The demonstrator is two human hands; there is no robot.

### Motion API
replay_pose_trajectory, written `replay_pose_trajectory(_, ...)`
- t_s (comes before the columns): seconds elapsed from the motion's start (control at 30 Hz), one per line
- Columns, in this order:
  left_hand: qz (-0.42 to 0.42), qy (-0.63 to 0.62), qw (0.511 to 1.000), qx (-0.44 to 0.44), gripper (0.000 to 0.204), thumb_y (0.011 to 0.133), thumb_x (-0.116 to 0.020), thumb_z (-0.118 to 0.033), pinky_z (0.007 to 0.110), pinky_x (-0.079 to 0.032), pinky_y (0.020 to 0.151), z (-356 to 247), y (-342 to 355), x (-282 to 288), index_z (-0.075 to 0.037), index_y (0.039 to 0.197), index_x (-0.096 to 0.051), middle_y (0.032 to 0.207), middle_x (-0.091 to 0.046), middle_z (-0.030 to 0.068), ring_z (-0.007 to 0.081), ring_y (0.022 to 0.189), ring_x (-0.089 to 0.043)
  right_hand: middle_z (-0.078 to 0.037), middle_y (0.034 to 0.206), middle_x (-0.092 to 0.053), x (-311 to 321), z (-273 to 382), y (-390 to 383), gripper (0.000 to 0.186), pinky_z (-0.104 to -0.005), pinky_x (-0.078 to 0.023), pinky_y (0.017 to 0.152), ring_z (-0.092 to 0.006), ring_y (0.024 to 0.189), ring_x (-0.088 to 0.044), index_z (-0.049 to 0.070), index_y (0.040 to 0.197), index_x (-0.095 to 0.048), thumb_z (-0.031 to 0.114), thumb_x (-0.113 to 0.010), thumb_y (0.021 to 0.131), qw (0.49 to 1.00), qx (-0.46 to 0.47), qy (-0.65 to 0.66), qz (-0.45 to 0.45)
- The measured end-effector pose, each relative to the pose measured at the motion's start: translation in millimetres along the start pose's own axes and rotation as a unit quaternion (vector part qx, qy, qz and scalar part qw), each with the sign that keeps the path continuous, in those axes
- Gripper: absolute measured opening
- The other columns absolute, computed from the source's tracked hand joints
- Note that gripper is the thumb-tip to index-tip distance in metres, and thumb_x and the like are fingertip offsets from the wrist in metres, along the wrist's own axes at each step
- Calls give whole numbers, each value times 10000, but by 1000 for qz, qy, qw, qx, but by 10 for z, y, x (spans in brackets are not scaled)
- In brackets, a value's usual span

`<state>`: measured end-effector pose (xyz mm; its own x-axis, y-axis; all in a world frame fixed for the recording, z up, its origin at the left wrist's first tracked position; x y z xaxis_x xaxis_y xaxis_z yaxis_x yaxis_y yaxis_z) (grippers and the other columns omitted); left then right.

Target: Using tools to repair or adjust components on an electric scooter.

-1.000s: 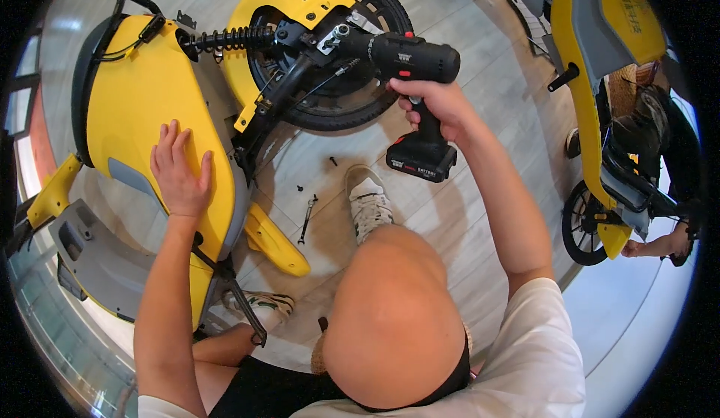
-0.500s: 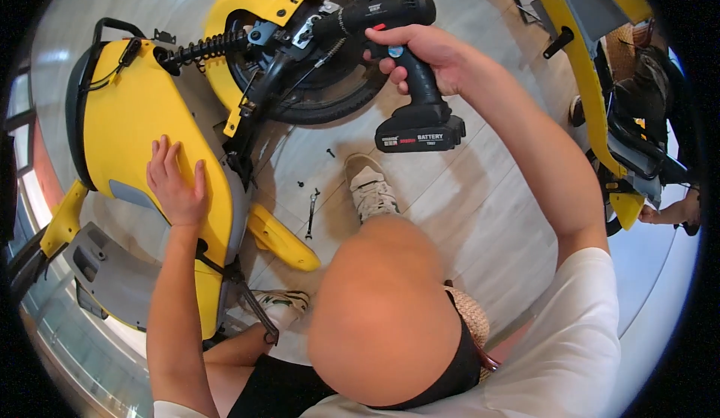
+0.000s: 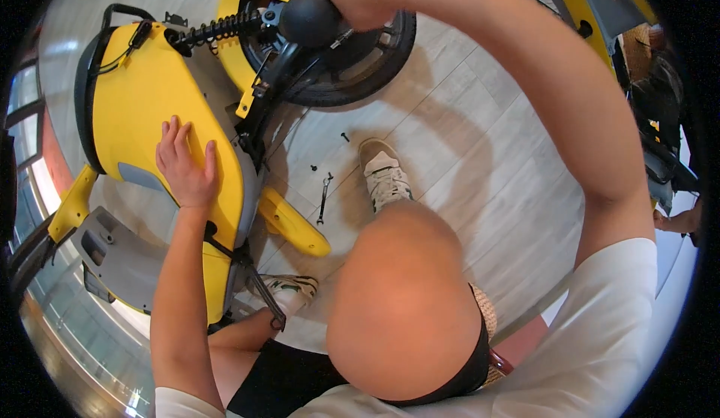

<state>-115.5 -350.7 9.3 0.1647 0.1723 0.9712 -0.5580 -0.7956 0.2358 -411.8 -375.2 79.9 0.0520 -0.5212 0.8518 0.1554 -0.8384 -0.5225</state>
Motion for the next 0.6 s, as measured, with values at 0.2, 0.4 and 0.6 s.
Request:
replay_pose_trajectory(0.2, 0, 13, 1000, 6, 472, 850, -615, -337, 446, -227, 1095, 51, 35, 7, -82, 1234, -514, 1396, -445, 103, 277, 1354, -354, -159, 810, -669, -119, -265, 191, 266, -371, -495, 583, -265, 692, -635, 34, 939, -686, 180, -703, 718, 976, -68, -110, 175)
replay_pose_trajectory(0.4, 9, 15, 1000, 6, 482, 854, -608, -331, 452, -224, 1095, 34, 8, -41, -77, 1249, -498, 1401, -436, 108, 281, 1359, -346, -80, 723, -609, -79, -177, 84, 368, -323, -460, 516, -193, 605, -552, 74, 1071, -625, 128, -717, 720, 978, -24, 122, 165)
replay_pose_trajectory(0.6, 12, 16, 1000, 9, 488, 862, -596, -336, 452, -202, 1103, 19, 24, -31, -72, 1259, -490, 1405, -428, 113, 285, 1359, -344, -74, 709, -583, -56, -214, 125, 328, -317, -458, 515, -186, 599, -538, 84, 1046, -637, 134, -717, 732, 979, -31, 100, 173)
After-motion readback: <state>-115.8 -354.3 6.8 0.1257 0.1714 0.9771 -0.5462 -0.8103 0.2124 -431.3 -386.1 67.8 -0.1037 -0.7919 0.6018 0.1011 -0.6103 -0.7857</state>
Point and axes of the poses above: each hand's wrist, its own y-axis towards the middle knuckle, its own x-axis out of the back of the hand, z = x × y, the point moved 10 cm from there along y, towards the middle knuckle
